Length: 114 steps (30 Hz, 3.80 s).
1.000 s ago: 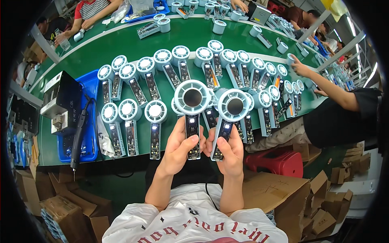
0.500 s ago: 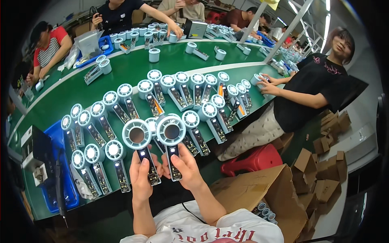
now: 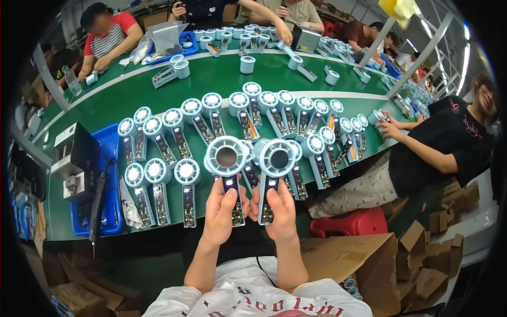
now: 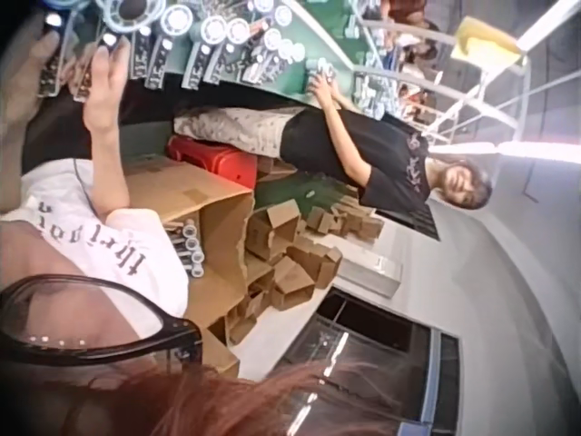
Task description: The person tests handheld fan assemblies along a production table by picking up the fans, turning them on by hand, and placing them back onto the table.
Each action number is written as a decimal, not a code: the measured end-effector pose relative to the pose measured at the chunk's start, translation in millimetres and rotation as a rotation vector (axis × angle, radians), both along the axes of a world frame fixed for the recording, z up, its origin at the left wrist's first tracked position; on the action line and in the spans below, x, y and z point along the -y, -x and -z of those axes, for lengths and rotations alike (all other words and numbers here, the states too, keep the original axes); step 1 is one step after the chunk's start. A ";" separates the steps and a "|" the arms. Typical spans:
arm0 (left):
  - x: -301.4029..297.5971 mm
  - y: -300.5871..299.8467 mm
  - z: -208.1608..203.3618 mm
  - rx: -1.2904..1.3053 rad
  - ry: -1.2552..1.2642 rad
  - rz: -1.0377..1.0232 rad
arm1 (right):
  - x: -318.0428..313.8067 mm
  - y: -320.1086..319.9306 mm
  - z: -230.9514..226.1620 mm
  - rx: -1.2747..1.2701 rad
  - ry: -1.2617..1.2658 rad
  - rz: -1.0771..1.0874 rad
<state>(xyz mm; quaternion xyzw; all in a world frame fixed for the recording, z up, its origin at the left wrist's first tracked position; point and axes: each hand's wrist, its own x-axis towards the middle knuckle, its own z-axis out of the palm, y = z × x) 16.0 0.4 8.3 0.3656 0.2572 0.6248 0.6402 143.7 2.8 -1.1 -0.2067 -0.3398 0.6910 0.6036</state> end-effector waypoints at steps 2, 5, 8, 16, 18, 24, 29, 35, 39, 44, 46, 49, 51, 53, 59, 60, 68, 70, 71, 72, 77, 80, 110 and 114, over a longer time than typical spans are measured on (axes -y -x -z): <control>-1.7 -2.5 -2.9 -0.001 -0.008 0.018 | -1.6 -2.1 -2.0 0.010 0.005 0.020; 4.2 0.4 -9.2 -0.022 -0.001 0.013 | 2.5 -0.2 -8.6 0.008 0.009 0.018; 2.3 -1.3 -14.8 -0.037 -0.027 -0.005 | 0.9 -0.5 -12.0 0.021 -0.023 0.011; 2.9 -3.2 -21.1 -0.096 -0.049 0.004 | 2.0 -2.7 -21.0 0.036 -0.044 0.020; 3.0 -5.1 -25.9 -0.094 -0.066 0.006 | 2.7 -3.6 -24.2 0.032 -0.051 0.023; 3.1 -10.7 -40.0 -0.134 -0.078 0.022 | 3.3 -9.8 -33.4 0.025 -0.073 0.032; -0.4 -18.9 -53.0 -0.178 -0.086 0.037 | 0.1 -17.5 -39.9 0.029 -0.096 0.046; -7.0 -24.2 -63.1 -0.247 -0.068 0.081 | -3.4 -26.4 -47.1 -0.005 -0.059 0.091; -25.0 -34.1 -59.9 -0.292 -0.056 0.100 | -13.0 -37.8 -54.0 0.038 -0.036 0.142; -68.7 -54.2 -62.0 -0.380 -0.039 0.123 | -47.4 -46.9 -69.4 0.421 0.004 0.286; -93.1 -58.9 -83.6 -0.439 -0.027 0.280 | -65.9 -51.3 -85.8 0.474 -0.002 0.366; -132.9 -69.6 -97.3 -0.562 -0.033 0.506 | -103.2 -72.4 -89.5 0.607 0.005 0.493; -179.2 -64.3 -107.5 -0.876 -0.191 0.501 | -143.7 -102.8 -98.7 0.621 0.046 0.481; -233.6 -55.6 -113.3 -1.389 -0.414 0.394 | -189.2 -154.1 -99.0 0.778 0.023 0.577; -414.0 66.6 -81.0 -1.938 -0.139 -0.004 | -329.3 -317.7 -66.8 1.546 -0.056 0.670; -432.5 84.8 -63.8 -1.931 -0.137 0.007 | -341.6 -334.4 -56.2 1.659 -0.053 0.644; -507.2 72.5 -6.7 -1.754 -0.058 -0.278 | -387.1 -350.4 -27.0 1.840 -0.019 0.487; -520.7 67.2 0.2 -1.713 -0.060 -0.303 | -394.2 -345.8 -31.5 1.783 -0.068 0.294; -525.4 60.2 4.5 -1.738 -0.032 -0.315 | -398.1 -342.6 -34.6 1.750 -0.096 0.196; -529.8 53.8 7.7 -1.765 -0.001 -0.331 | -401.9 -338.6 -38.0 1.714 -0.128 0.097; -536.2 52.2 22.7 -1.829 0.135 -0.275 | -397.2 -332.5 -59.9 1.619 0.145 0.243; -536.3 58.2 15.8 -1.772 0.114 -0.327 | -414.5 -358.3 -36.0 1.655 0.210 0.303; -551.2 -154.7 30.0 -1.276 0.397 -0.056 | -184.9 -89.8 -250.4 2.473 -0.747 0.384; -539.2 -147.2 15.9 -0.982 0.519 0.039 | -157.4 -43.1 -256.0 2.467 -1.021 0.562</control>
